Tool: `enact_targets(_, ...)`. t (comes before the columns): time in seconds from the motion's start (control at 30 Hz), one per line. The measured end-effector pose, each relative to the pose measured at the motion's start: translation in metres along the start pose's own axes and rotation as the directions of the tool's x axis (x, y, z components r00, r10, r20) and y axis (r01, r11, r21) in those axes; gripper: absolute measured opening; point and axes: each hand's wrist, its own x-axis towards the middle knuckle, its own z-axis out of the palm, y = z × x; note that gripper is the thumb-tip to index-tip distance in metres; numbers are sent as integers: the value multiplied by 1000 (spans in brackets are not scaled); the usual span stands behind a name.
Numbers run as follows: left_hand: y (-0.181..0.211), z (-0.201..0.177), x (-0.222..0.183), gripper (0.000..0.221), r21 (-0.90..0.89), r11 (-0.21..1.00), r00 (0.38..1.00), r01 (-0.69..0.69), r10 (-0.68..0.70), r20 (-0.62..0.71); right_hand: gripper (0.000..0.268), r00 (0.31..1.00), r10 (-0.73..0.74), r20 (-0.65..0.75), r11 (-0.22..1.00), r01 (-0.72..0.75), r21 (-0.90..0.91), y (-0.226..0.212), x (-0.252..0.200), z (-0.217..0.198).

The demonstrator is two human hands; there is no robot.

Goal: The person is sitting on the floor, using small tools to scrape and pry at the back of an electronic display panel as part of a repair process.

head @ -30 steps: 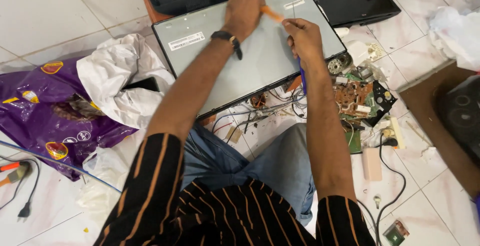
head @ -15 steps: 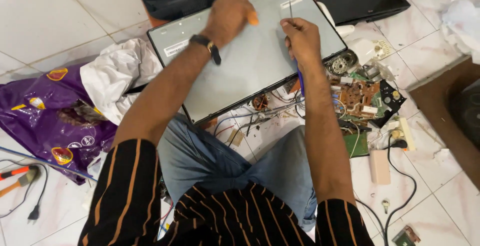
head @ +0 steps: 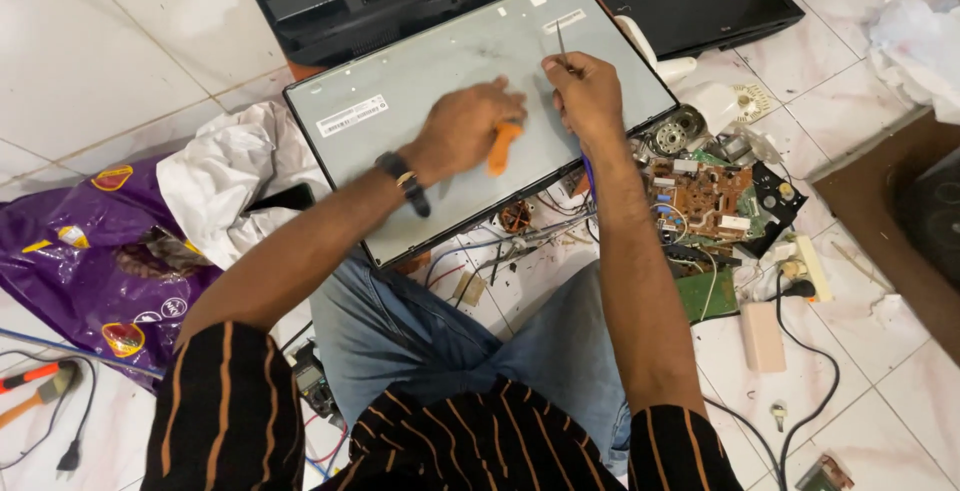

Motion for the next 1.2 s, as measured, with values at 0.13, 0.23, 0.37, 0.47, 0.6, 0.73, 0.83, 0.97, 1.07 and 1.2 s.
enact_targets(0.13, 18, -43, -6, 21, -332, 918, 951, 218, -123, 283, 18, 998, -58, -13, 996, 57, -66, 11, 7, 1)
enact_targets(0.23, 12, -61, -4, 41, -312, 828, 861, 466, -344, 374, 18, 994, -104, -24, 990, 101, -96, 18, 12, 2)
enact_targets(0.37, -30, -48, -2, 66, -229, 828, 859, 512, -485, 166, 17, 995, -89, -37, 993, 86, -86, 18, 9, 3)
enact_targets(0.47, -43, -50, -7, 73, -48, 946, 944, 322, -324, -63, 17, 1000, -2, -2, 999, 2, -47, -9, -10, 3)
enact_targets(0.6, -60, -45, -8, 53, 80, 959, 943, 270, -247, -223, 16, 1000, -15, -9, 999, 15, -39, -5, -7, 4)
enact_targets(0.73, -87, -22, 2, 30, 325, 894, 936, 308, -223, -274, 16, 1000, -25, -7, 998, 25, -57, -3, -5, 2)
enact_targets(0.83, -90, 6, 20, 22, 452, 854, 952, 258, -147, -267, 15, 1000, -31, -1, 999, 31, -39, -3, -6, 3)
enact_targets(0.97, -59, 39, 42, 20, 507, 846, 985, 166, -165, -48, 13, 998, -62, 13, 997, 63, -37, 0, -4, 1)
enact_targets(1.07, -6, 28, 32, 35, 118, 991, 996, 67, -74, 56, 16, 1000, -13, -7, 1000, 13, -15, 2, 0, 1)
enact_targets(1.2, 58, -24, 5, 51, -552, 734, 810, 397, 3, 587, 18, 987, -159, -21, 983, 156, -99, 13, 8, -2)
